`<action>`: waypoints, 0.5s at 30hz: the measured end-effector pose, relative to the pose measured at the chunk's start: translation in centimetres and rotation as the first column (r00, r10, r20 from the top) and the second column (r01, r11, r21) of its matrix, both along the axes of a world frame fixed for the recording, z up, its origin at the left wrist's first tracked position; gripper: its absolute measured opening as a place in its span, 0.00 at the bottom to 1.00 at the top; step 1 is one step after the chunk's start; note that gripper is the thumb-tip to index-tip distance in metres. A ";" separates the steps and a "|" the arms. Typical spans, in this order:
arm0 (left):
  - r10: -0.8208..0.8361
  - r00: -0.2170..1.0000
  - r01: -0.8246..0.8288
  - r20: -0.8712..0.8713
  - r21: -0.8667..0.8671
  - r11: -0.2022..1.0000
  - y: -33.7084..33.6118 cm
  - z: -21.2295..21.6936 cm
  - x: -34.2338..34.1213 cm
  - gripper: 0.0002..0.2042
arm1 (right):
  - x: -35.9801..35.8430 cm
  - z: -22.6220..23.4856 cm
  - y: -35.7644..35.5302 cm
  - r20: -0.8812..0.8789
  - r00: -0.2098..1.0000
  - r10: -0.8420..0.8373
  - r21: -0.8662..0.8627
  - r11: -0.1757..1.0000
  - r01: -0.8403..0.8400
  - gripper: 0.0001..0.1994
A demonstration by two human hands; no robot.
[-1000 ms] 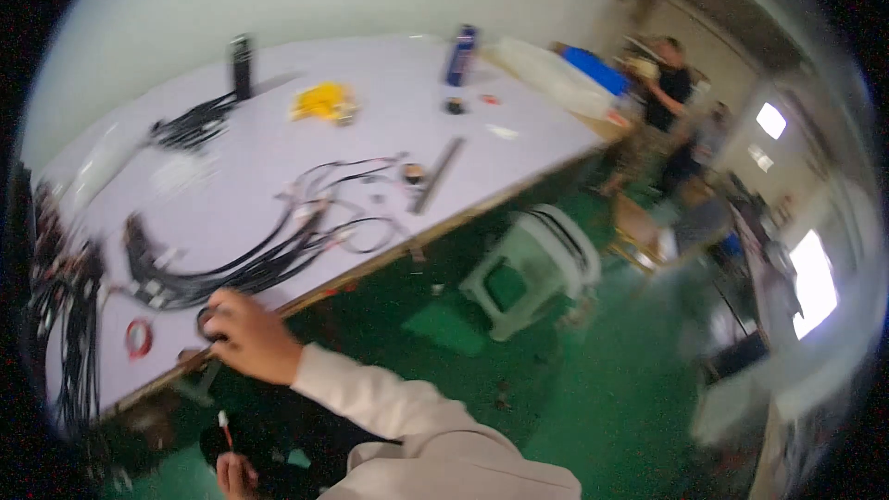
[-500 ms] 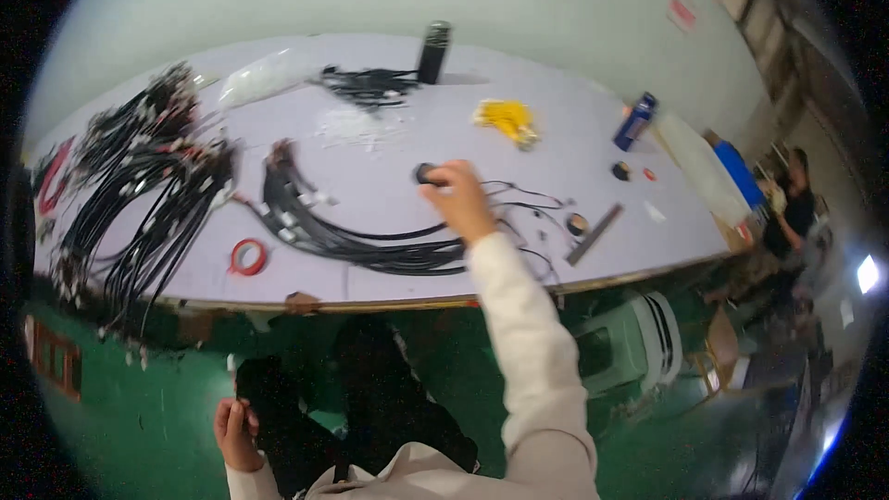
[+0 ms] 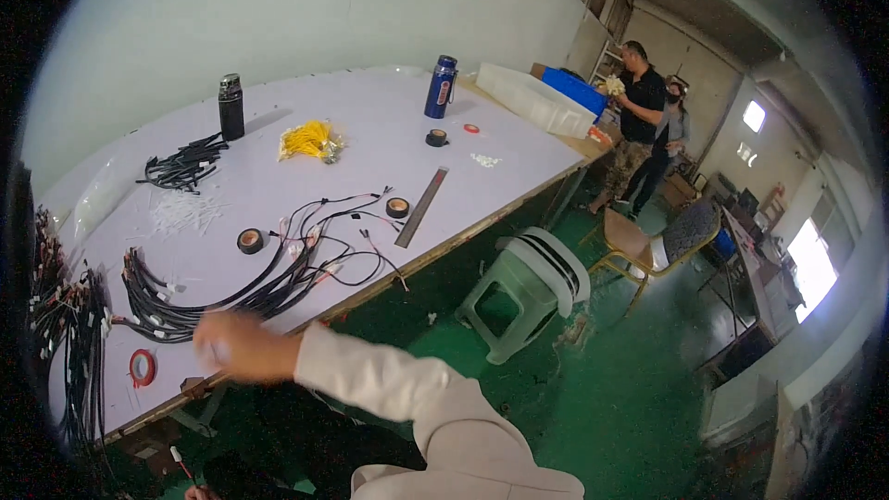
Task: The person wraps bundles of wire harnesses with electrical tape at a workbench to secure the assembly.
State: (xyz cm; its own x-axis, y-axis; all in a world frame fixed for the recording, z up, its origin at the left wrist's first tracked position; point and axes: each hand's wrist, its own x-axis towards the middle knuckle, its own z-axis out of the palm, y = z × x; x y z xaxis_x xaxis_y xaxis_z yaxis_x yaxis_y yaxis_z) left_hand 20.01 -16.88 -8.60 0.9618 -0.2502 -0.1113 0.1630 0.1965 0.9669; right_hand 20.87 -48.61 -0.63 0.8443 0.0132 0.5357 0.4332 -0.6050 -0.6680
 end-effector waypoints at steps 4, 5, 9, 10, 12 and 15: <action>-0.091 0.986 0.098 0.140 -0.042 0.994 -2.4 3.8 -0.8 0.10 | -3.9 -7.8 8.5 -0.154 0.778 0.609 0.159 0.792 -0.589 0.14; -0.112 0.976 0.124 0.187 -0.056 0.991 -2.7 4.5 -1.1 0.10 | -4.2 -7.9 9.7 -0.305 0.739 0.601 0.062 0.787 -0.614 0.29; -0.180 0.971 0.220 0.159 -0.286 0.932 -2.5 4.6 -1.3 0.10 | -3.6 -11.9 15.9 -0.224 0.604 0.764 0.744 0.535 -0.401 0.26; -0.180 0.948 0.265 0.264 -0.338 0.903 -1.9 5.3 -1.6 0.10 | -3.5 -13.7 18.1 -0.220 0.594 0.774 0.739 0.530 -0.416 0.26; 0.019 0.972 0.073 0.232 -0.382 0.921 -2.4 7.6 -3.0 0.09 | -3.6 -18.3 21.2 0.017 0.759 0.651 0.421 0.684 -0.596 0.18; -0.036 0.897 0.233 0.440 -0.403 0.885 -1.4 9.2 -2.4 0.12 | -2.5 -21.0 22.7 -0.128 0.726 0.676 0.363 0.713 -0.600 0.15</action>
